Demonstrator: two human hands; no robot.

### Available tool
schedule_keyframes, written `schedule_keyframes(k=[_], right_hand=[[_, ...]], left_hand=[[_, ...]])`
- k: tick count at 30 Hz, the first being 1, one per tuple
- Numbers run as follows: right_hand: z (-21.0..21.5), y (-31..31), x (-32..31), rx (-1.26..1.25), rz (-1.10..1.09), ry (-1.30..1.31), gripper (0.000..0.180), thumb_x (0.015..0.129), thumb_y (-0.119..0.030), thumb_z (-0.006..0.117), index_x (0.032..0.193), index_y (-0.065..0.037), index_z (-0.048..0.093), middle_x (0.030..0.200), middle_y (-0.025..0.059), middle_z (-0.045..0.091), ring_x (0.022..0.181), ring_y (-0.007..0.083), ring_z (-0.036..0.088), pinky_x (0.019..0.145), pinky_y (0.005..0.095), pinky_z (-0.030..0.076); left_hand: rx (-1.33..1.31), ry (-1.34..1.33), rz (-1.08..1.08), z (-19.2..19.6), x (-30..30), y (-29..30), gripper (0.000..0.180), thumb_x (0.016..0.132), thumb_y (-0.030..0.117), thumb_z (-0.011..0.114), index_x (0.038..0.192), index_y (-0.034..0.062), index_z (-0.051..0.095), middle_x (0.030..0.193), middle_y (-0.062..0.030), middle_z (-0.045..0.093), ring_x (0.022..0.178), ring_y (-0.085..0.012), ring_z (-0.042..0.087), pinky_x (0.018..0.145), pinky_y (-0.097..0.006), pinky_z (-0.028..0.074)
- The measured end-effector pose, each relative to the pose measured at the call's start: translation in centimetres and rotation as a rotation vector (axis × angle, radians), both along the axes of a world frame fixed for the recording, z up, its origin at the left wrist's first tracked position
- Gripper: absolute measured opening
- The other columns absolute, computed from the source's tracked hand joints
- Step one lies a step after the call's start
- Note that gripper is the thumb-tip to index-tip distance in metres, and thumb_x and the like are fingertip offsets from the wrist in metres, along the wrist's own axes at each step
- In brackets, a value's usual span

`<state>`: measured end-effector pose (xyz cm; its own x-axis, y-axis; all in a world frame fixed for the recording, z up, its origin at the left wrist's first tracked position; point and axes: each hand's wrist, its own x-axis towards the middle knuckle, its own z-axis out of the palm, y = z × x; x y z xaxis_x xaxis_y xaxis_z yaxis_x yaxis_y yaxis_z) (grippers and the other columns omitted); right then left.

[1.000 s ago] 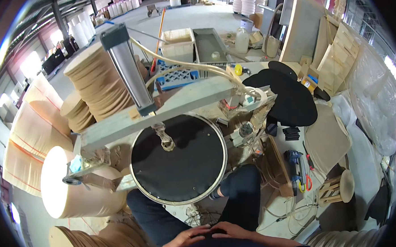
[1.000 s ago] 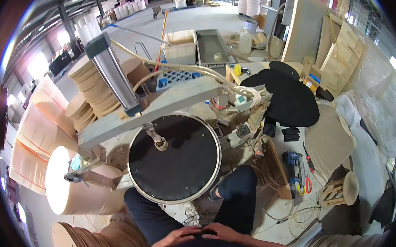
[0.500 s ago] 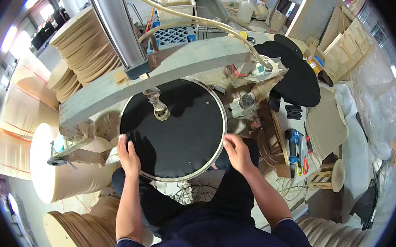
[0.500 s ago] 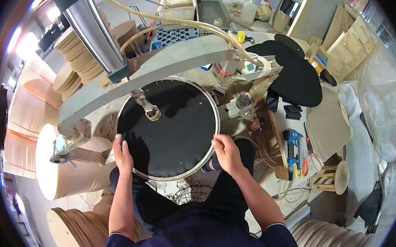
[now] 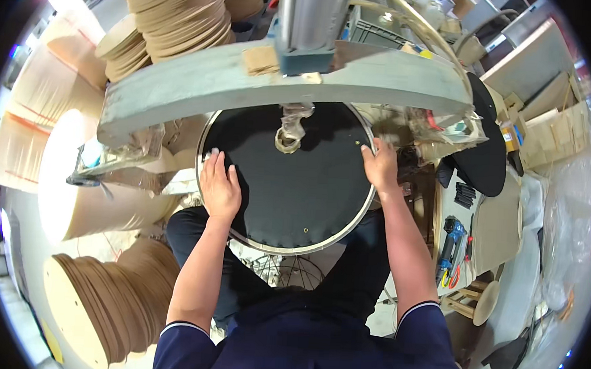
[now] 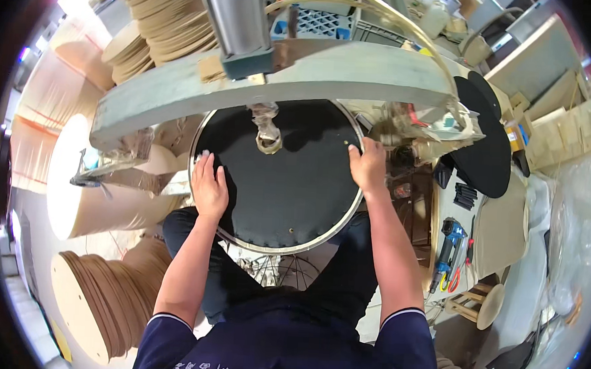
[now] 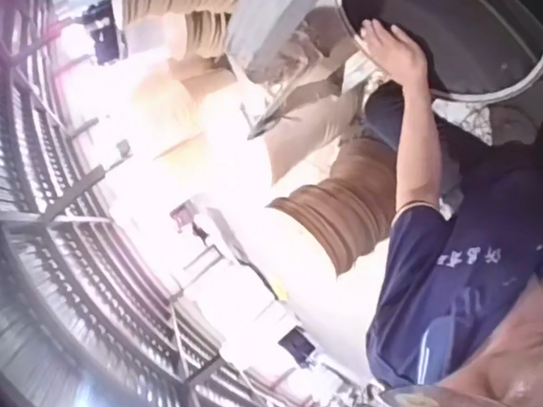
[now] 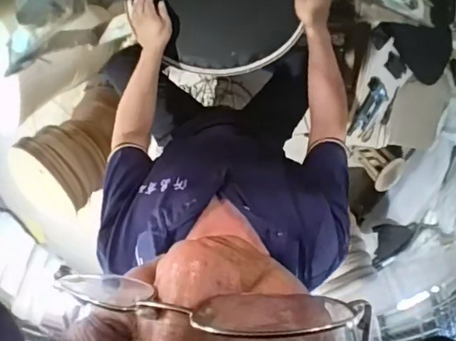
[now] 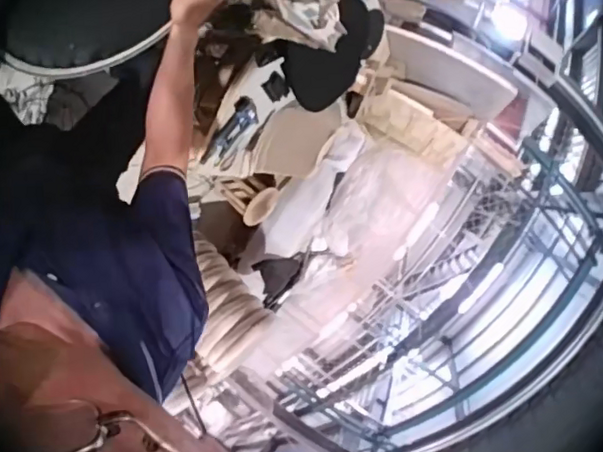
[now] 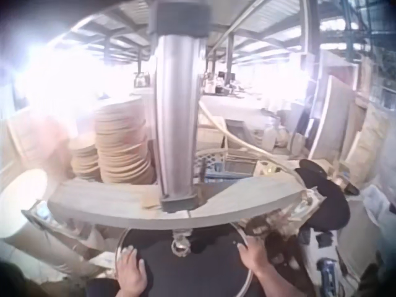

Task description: Trimming the edges of a circular wooden base and stapling a black fabric cover onto it using a pneumatic staple gun.

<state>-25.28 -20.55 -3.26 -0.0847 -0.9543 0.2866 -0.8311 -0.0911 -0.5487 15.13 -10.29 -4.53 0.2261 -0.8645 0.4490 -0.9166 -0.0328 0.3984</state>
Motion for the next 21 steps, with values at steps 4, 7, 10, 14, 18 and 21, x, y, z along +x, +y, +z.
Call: schedule_keyframes(k=[4, 7, 10, 14, 18, 21], right_hand=[[-0.9, -2.7, -0.1, -0.010, -0.020, 0.071, 0.039, 0.093, -0.031, 0.078, 0.118, -0.001, 0.072, 0.113, 0.0249, 0.071, 0.113, 0.0466, 0.065, 0.099, 0.0551, 0.052], [-0.3, -4.1, 0.3, 0.174, -0.118, 0.097, 0.042, 0.094, -0.040, 0.074, 0.116, -0.004, 0.075, 0.116, 0.0228, 0.073, 0.113, 0.0448, 0.067, 0.100, 0.0532, 0.053], [0.7, -5.0, 0.3, 0.355, -0.271, -0.016, 0.049, 0.094, -0.050, 0.070, 0.113, -0.005, 0.079, 0.119, 0.0221, 0.075, 0.121, 0.0422, 0.068, 0.104, 0.0501, 0.053], [2.1, -4.1, -0.5, 0.375, -0.323, -0.252, 0.055, 0.093, -0.052, 0.071, 0.116, -0.003, 0.080, 0.117, 0.0219, 0.078, 0.117, 0.0379, 0.072, 0.103, 0.0465, 0.054], [4.4, -3.8, -1.7, 0.304, -0.184, -0.184, 0.054, 0.093, -0.050, 0.078, 0.111, 0.001, 0.078, 0.108, 0.0178, 0.078, 0.104, 0.0314, 0.073, 0.094, 0.0412, 0.054], [5.2, -2.9, -2.4, 0.356, -0.183, -0.580, 0.049, 0.096, -0.045, 0.080, 0.113, 0.000, 0.075, 0.107, 0.0120, 0.075, 0.103, 0.0230, 0.069, 0.092, 0.0372, 0.053]], left_hand=[[-0.003, 0.012, 0.010, 0.4, 0.1, 0.1, 0.043, 0.103, 0.016, 0.065, 0.143, 0.0017, 0.061, 0.152, -0.0173, 0.060, 0.140, -0.0395, 0.054, 0.120, -0.050, 0.041], [0.016, 0.042, 0.036, 0.5, -0.2, 0.4, 0.043, 0.102, 0.014, 0.065, 0.144, 0.0022, 0.061, 0.153, -0.0157, 0.060, 0.141, -0.0384, 0.054, 0.120, -0.050, 0.042], [0.020, 0.050, 0.044, 0.3, -0.4, 0.5, 0.043, 0.104, 0.016, 0.064, 0.145, 0.0029, 0.061, 0.154, -0.0154, 0.059, 0.143, -0.0384, 0.053, 0.120, -0.051, 0.041], [0.032, 0.102, 0.019, 0.0, -0.4, 0.7, 0.041, 0.106, 0.014, 0.060, 0.145, 0.0025, 0.061, 0.153, -0.0173, 0.059, 0.143, -0.0400, 0.053, 0.123, -0.050, 0.039], [-0.003, 0.134, -0.028, 0.1, 0.2, 0.1, 0.039, 0.104, 0.013, 0.061, 0.140, 0.0006, 0.064, 0.153, -0.0177, 0.059, 0.141, -0.0407, 0.054, 0.121, -0.050, 0.041], [-0.027, 0.177, -0.070, -0.1, 0.9, -0.5, 0.040, 0.105, 0.014, 0.059, 0.143, -0.0007, 0.062, 0.153, -0.0201, 0.059, 0.142, -0.0405, 0.054, 0.122, -0.050, 0.040]])
